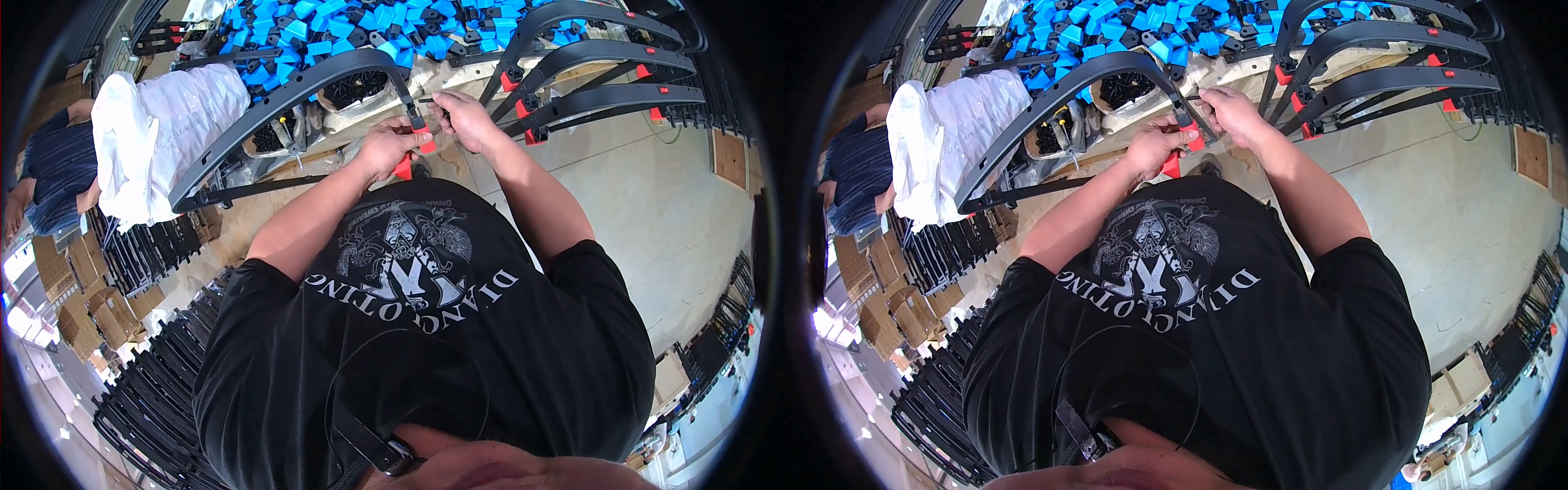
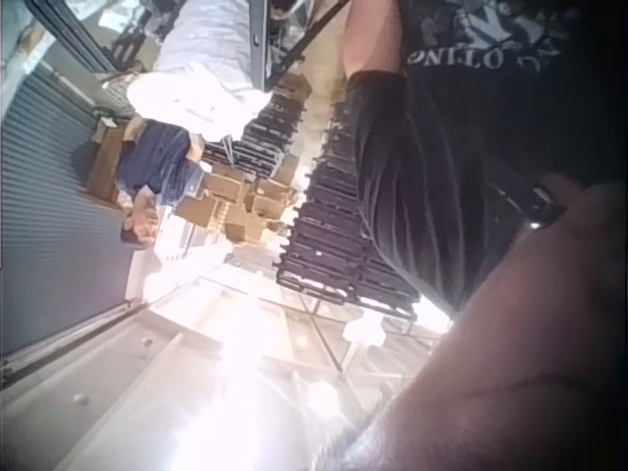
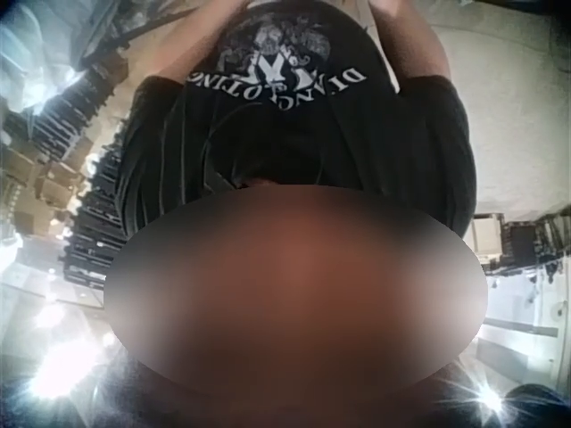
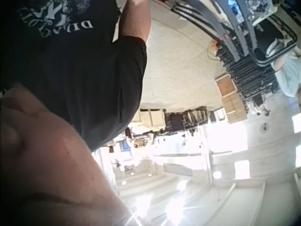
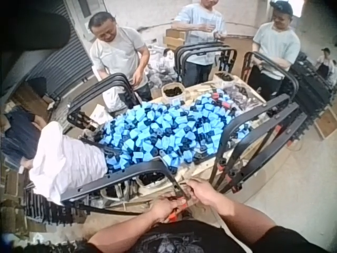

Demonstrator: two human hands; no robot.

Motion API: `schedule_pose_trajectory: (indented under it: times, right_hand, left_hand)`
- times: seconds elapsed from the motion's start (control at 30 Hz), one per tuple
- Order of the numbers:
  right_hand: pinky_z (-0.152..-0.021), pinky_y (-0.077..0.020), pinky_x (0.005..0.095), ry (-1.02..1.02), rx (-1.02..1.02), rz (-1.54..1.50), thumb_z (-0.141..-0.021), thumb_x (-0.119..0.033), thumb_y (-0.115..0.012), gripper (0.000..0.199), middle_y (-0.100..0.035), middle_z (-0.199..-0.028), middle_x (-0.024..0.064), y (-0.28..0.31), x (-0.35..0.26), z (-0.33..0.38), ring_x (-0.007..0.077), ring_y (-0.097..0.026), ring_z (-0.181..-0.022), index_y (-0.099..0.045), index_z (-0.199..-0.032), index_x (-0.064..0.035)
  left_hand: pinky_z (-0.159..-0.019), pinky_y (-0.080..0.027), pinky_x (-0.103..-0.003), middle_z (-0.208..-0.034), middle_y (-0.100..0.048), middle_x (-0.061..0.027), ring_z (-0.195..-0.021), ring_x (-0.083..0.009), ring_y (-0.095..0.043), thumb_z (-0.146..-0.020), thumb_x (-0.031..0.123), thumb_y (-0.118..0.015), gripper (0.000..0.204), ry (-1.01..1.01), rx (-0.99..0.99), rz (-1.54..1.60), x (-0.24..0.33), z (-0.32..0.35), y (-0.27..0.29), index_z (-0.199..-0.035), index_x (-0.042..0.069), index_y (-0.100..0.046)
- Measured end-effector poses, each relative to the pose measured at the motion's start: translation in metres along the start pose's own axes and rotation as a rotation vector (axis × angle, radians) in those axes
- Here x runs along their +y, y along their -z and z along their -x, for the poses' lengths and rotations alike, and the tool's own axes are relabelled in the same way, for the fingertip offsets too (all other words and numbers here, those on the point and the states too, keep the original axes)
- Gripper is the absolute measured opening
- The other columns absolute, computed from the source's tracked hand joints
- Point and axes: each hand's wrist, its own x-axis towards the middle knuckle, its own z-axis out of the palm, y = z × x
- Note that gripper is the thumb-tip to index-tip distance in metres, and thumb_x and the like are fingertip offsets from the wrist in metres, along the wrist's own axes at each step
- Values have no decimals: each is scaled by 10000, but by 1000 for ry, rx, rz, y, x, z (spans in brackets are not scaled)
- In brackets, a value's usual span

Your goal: The recorder is attaching blue foam protective pieces onto the bars of a black metal rack in an assembly line setting.

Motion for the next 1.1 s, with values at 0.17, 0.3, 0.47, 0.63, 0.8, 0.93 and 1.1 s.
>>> schedule_pose_trajectory:
  times: [0.17,0.3,0.47,0.63,0.8,0.93,1.1]
  right_hand:
    - [-520,-340,261,-20,-24,-12,-1031,-282,-572,249,-506,-735,-16,-3,-2,4,90,-440,-606,-628,-1006,-40]
    - [-518,-336,261,-3,-16,33,-1030,-280,-573,246,-511,-742,-22,-8,-6,-2,85,-437,-611,-631,-1011,-41]
    - [-515,-321,260,22,-63,113,-1027,-293,-582,243,-504,-735,-32,-4,-9,-14,79,-420,-604,-633,-1012,-55]
    - [-489,-276,262,-147,-242,-30,-1040,-393,-550,331,-451,-676,-38,-8,-9,-15,80,-362,-549,-615,-947,-82]
    - [-472,-239,278,-180,-73,201,-1051,-444,-510,384,-404,-631,-42,-24,-19,-18,87,-320,-500,-601,-879,-113]
    - [-498,-333,332,-183,-92,325,-1043,-460,-509,436,-474,-650,-1,-18,-22,-26,131,-423,-531,-656,-905,-74]
    - [-573,-412,366,31,104,565,-1037,-453,-496,474,-580,-731,47,-37,-18,-19,168,-525,-634,-698,-1033,-25]
  left_hand:
    - [-590,-509,-244,-978,-715,-46,-728,-100,-622,-874,103,-803,313,29,46,59,4,-14,5,-1151,10,-691]
    - [-596,-507,-250,-960,-720,-53,-713,-100,-616,-867,92,-803,330,17,101,32,8,-12,2,-1168,20,-688]
    - [-629,-513,-257,-979,-720,-56,-718,-108,-616,-871,92,-796,330,-1,86,28,11,-9,3,-1171,13,-683]
    - [-643,-517,-260,-994,-719,-55,-721,-112,-616,-882,125,-790,320,-4,89,-24,1,-14,11,-1162,13,-682]
    - [-641,-520,-267,-959,-717,-52,-727,-115,-621,-884,159,-793,366,49,89,-147,11,-8,9,-1179,-9,-655]
    - [-636,-519,-272,-928,-710,-56,-722,-120,-627,-892,187,-795,379,28,100,-118,8,-8,15,-1176,-12,-642]
    - [-682,-510,-285,-1005,-696,-48,-792,-143,-652,-929,273,-768,382,69,88,-78,-2,-10,20,-1199,29,-654]
